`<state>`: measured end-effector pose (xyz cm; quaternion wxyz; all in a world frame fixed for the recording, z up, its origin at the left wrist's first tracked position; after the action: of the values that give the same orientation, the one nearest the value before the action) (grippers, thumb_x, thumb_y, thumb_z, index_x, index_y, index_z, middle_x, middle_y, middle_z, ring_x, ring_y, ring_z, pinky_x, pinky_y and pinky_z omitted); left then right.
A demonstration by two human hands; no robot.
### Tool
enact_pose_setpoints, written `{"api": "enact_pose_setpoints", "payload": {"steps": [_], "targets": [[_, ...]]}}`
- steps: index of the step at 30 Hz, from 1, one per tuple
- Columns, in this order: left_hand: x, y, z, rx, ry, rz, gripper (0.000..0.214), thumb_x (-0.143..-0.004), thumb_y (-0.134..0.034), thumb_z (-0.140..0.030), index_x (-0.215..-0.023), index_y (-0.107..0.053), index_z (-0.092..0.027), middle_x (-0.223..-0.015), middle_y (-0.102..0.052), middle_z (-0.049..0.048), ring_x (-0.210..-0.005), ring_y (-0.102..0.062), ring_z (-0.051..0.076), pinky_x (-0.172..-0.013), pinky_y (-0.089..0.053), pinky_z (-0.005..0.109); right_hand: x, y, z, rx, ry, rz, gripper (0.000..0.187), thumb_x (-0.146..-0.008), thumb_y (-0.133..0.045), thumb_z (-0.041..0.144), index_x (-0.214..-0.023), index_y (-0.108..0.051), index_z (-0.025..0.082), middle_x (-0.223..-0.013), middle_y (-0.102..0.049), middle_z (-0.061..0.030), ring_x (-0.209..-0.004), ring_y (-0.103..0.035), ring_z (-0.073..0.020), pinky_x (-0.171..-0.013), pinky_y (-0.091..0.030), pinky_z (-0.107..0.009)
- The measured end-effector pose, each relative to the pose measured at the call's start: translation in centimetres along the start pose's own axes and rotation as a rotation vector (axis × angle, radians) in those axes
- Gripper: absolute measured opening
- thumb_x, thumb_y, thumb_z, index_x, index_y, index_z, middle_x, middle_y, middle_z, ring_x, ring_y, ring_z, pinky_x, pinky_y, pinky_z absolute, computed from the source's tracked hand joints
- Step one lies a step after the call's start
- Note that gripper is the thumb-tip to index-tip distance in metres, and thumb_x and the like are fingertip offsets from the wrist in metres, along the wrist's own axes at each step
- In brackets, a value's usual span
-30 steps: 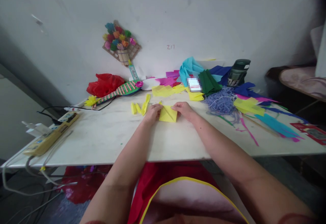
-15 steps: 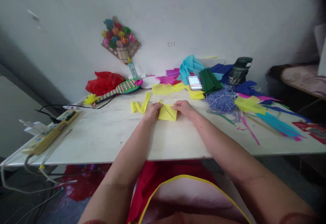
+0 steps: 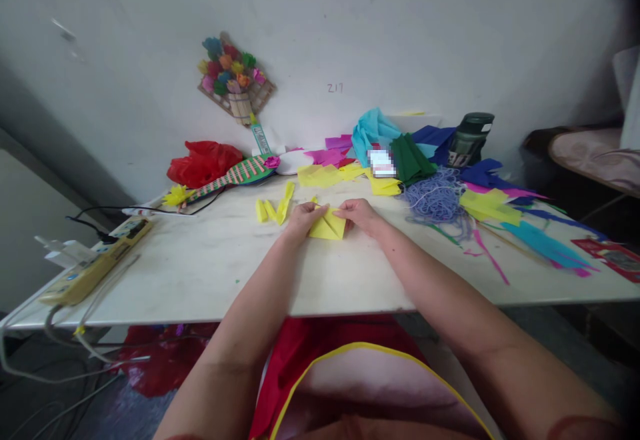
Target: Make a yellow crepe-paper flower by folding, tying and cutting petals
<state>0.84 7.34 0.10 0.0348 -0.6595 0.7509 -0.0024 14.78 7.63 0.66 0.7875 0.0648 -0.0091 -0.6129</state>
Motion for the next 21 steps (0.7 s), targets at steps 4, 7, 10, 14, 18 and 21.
{"api": "enact_pose_setpoints", "payload": {"steps": [4, 7, 10, 14, 18, 21], "targets": [[-0.09, -0.22, -0.08, -0.039, 0.008, 0.022, 0.033, -0.055, -0.071, -0.040, -0.072, -0.059, -0.014, -0.059, -0.061, 0.0009, -0.051, -0.056, 0.013, -0.049, -0.042, 0.024, 0.10, -0.26, 0.07, 0.010, 0.011, 0.011, 0.023, -0.059, -0.070, 0.034, -0.058, -0.054, 0.017, -0.044, -0.055, 0.0037, -0.041, -0.050, -0.0092, -0.039, -0.037, -0.019], [-0.13, 0.01, -0.27, -0.059, -0.011, -0.003, 0.032, -0.056, -0.070, -0.040, -0.072, -0.059, -0.014, -0.059, -0.061, 0.0008, -0.051, -0.056, 0.013, -0.048, -0.042, 0.023, 0.04, -0.38, -0.04, 0.018, 0.011, 0.023, 0.024, -0.059, -0.069, 0.035, -0.060, -0.054, 0.017, -0.045, -0.055, 0.0034, -0.041, -0.050, -0.0094, -0.039, -0.037, -0.020], [-0.12, -0.01, -0.55, -0.083, -0.048, 0.003, 0.032, -0.058, -0.069, -0.041, -0.072, -0.059, -0.015, -0.061, -0.062, 0.0011, -0.053, -0.057, 0.013, -0.050, -0.042, 0.023, -0.04, -0.56, -0.05, 0.009, 0.021, 0.050, 0.025, -0.062, -0.066, 0.039, -0.062, -0.055, 0.017, -0.047, -0.055, 0.0030, -0.041, -0.050, -0.0096, -0.039, -0.037, -0.020], [-0.16, -0.09, -0.72, -0.148, -0.074, 0.014, 0.032, -0.059, -0.067, -0.042, -0.074, -0.059, -0.015, -0.065, -0.063, 0.0017, -0.056, -0.057, 0.013, -0.051, -0.041, 0.022, -0.03, -0.59, 0.11, -0.006, 0.036, 0.051, 0.024, -0.064, -0.063, 0.040, -0.063, -0.057, 0.017, -0.050, -0.055, 0.0031, -0.043, -0.049, -0.0091, -0.040, -0.038, -0.020], [-0.25, -0.04, -0.68, -0.170, -0.073, 0.006, 0.032, -0.059, -0.066, -0.043, -0.075, -0.060, -0.015, -0.065, -0.063, 0.0008, -0.057, -0.057, 0.012, -0.051, -0.040, 0.021, 0.17, -0.41, 0.61, -0.009, 0.062, 0.012, 0.021, -0.063, -0.063, 0.037, -0.062, -0.059, 0.017, -0.051, -0.055, 0.0035, -0.045, -0.047, -0.0088, -0.042, -0.037, -0.020], [-0.22, -0.09, -0.68, -0.144, -0.075, 0.016, 0.033, -0.062, -0.064, -0.045, -0.076, -0.060, -0.015, -0.064, -0.062, 0.0004, -0.056, -0.056, 0.011, -0.051, -0.040, 0.020, 0.28, -0.29, 0.83, -0.012, 0.068, -0.011, 0.020, -0.062, -0.063, 0.036, -0.061, -0.058, 0.017, -0.051, -0.054, 0.0037, -0.046, -0.047, -0.0089, -0.044, -0.037, -0.021]]}}
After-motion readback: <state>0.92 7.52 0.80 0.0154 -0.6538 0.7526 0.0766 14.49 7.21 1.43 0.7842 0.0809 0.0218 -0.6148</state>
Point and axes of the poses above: each hand's wrist, its own x-axis away from the middle knuckle, its own y-axis out of the back of the hand, z = x × y, the point moved 8 cm from there along -x, towards the middle knuckle
